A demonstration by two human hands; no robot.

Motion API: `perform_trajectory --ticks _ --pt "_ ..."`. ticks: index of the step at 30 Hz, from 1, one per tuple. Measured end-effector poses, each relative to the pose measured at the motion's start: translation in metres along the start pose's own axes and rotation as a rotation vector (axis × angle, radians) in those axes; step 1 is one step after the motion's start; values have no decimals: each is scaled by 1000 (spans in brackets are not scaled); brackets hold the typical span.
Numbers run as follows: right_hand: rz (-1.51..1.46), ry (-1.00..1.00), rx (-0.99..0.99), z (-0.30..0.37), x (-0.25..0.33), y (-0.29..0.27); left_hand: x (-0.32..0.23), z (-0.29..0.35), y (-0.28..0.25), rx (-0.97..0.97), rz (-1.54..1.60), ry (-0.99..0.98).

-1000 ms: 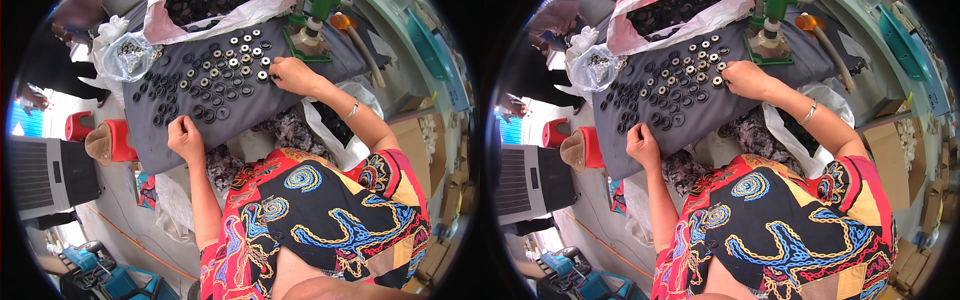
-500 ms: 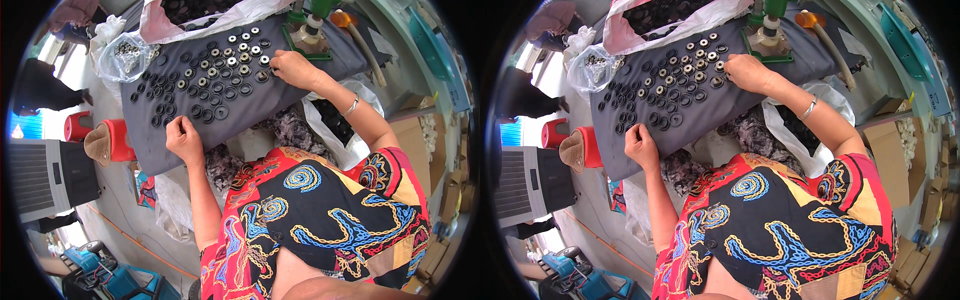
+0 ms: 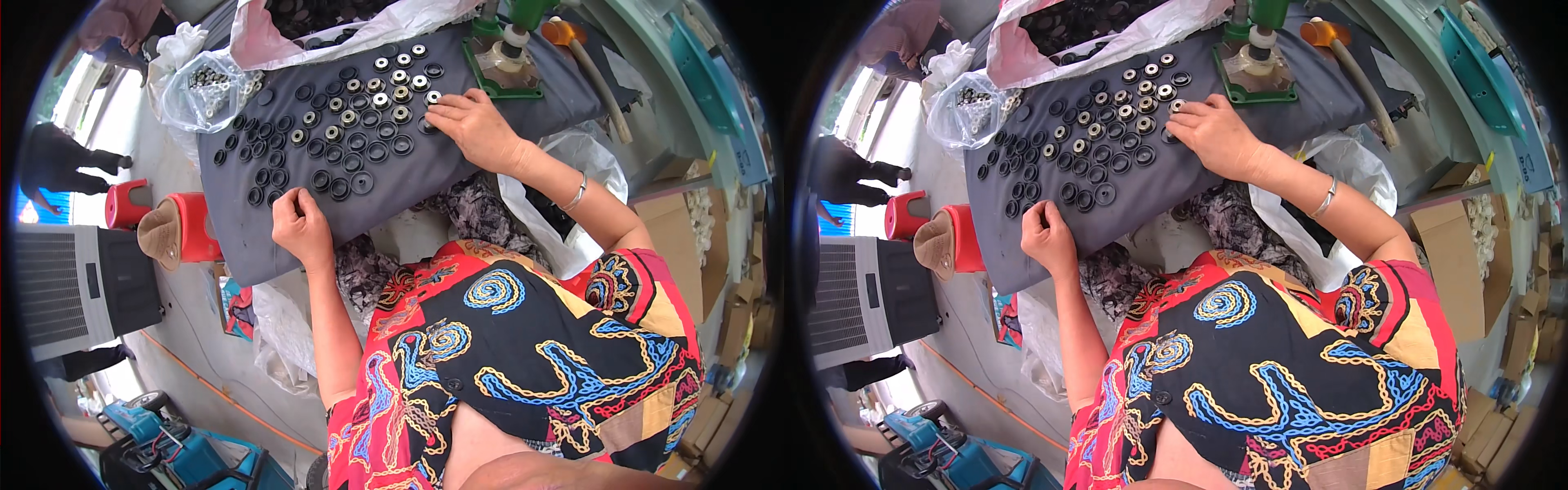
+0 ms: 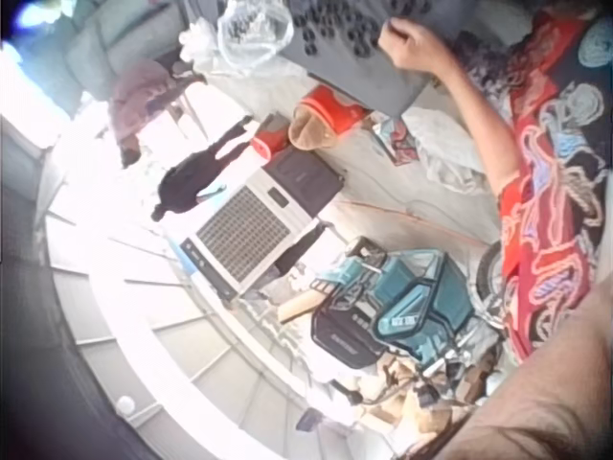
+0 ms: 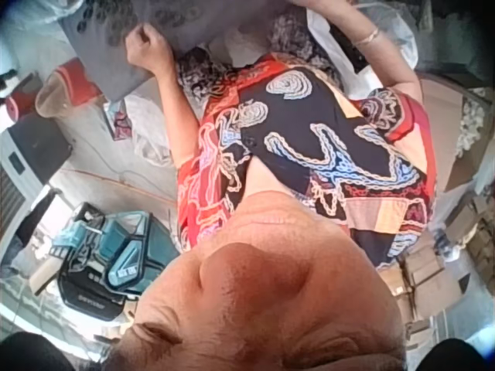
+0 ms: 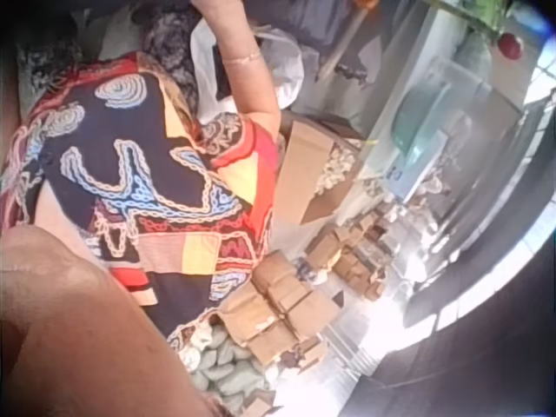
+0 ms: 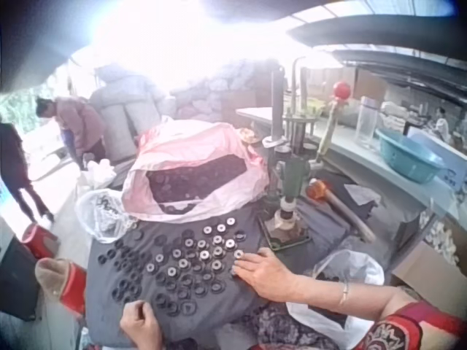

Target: The person assembles small metal hardware components on a gray work surface. They pick up black circular washers and silver metal pieces, placing them together and using a hammer to secure them. The person works methodically, handling the items one at a time and arranging the finished units on the table.

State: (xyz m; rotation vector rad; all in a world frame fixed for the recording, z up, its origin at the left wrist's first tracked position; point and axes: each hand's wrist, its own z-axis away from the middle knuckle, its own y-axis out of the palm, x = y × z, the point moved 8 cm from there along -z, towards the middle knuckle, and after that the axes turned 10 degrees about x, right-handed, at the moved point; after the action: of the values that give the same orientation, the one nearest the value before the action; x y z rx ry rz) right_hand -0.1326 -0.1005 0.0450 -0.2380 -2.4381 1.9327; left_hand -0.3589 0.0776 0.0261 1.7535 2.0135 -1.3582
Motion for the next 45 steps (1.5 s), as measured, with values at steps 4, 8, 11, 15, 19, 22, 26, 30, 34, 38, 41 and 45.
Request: perform_trajectory --ticks 4,8,11,15,19,22,26,30,34,38,41,45 --pt "89 -24 -7 6 9 7 2 1 1 8 13 -26" --pt "169 -69 -8 6 17 8 5 1 0 28 -3 -44" --pt "204 -107 28 2 25 -2 4 3 -4 44 -1 -67" --pt "282 -159 65 -3 35 -10 2 3 -6 48 -11 -63" --pt "287 -154 58 -5 38 -8 0 3 -8 58 -17 -84" --pt "274 -133 14 -1 36 -10 -4 3 -9 10 26 -8" --pt "253 -90 -15 0 36 -10 -3 4 -9 24 15 -36" --pt "244 -93 -36 3 33 -6 -1 3 -7 25 30 -61" --pt "210 -79 -57 4 26 -8 0 3 -7 21 32 -51" --pt "144 27 -156 8 2 -30 4 1 -2 33 14 -57" --pt "71 217 -243 32 -55 -51 0 -3 3 26 -13 10" --pt "42 664 -292 87 -177 -47 12 4 -3 38 -47 -81"
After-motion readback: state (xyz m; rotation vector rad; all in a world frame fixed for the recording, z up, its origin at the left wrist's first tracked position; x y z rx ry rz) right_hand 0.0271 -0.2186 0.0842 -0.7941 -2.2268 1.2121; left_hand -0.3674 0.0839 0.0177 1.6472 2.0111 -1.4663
